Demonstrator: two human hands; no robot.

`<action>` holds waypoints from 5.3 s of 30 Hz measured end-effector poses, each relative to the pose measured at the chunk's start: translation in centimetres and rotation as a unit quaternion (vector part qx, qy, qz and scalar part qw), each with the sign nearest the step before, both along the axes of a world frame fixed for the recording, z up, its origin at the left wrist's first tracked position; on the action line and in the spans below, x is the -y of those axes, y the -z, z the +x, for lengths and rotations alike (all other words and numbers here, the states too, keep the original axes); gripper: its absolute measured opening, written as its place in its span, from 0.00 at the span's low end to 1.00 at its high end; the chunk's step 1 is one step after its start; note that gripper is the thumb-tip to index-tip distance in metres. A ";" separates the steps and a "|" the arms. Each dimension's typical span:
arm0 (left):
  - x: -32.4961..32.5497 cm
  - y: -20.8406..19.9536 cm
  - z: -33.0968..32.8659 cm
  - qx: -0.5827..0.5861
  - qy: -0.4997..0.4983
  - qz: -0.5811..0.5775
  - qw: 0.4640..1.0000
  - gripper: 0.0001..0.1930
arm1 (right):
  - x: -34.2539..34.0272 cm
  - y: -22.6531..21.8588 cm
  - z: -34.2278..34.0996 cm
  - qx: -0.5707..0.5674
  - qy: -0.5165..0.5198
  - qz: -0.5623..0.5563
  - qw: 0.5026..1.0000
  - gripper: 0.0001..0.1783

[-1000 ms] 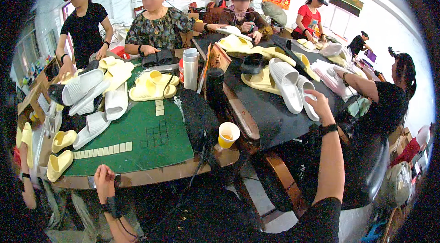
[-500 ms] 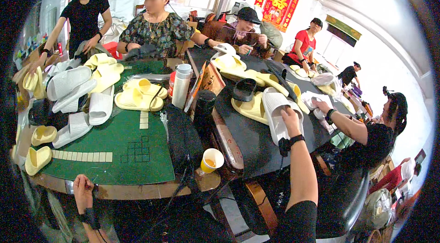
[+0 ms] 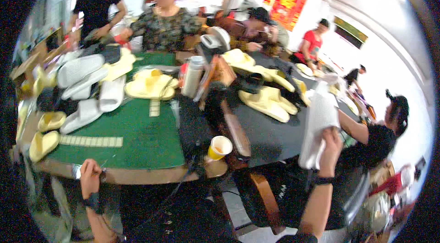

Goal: Manually assembling or finishing plastic slippers/slides at a production table.

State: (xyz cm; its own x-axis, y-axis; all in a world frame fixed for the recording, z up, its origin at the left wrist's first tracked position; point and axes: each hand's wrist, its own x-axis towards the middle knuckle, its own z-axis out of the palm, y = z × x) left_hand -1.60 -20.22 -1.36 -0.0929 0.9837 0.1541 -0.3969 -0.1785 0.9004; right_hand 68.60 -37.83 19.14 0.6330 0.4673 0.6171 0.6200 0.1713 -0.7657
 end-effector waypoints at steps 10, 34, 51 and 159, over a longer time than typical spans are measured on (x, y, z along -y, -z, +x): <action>3.5 -1.6 -0.8 0.042 -0.004 -0.016 0.999 0.08 | -3.0 5.2 -4.1 -0.030 -0.106 0.080 0.991 0.25; 7.4 -5.2 -3.6 0.071 -0.096 0.131 0.984 0.07 | -24.8 16.4 -45.1 0.317 -0.423 -0.143 0.837 0.24; -0.3 -8.7 1.2 -0.343 -0.083 0.221 0.909 0.07 | -19.5 8.3 -45.1 0.011 -0.592 -0.149 0.792 0.18; -16.5 -6.2 6.4 -0.624 -0.034 0.118 0.772 0.34 | -15.8 11.1 -37.8 0.229 -0.346 0.013 0.910 0.12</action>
State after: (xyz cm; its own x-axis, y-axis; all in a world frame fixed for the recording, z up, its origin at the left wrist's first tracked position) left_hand 4.75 -3.68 4.81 0.2225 0.9138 0.3397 0.7706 -0.3783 0.5129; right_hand 30.79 -22.01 8.00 -0.1329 0.6379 0.7586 0.6095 0.6561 -0.4450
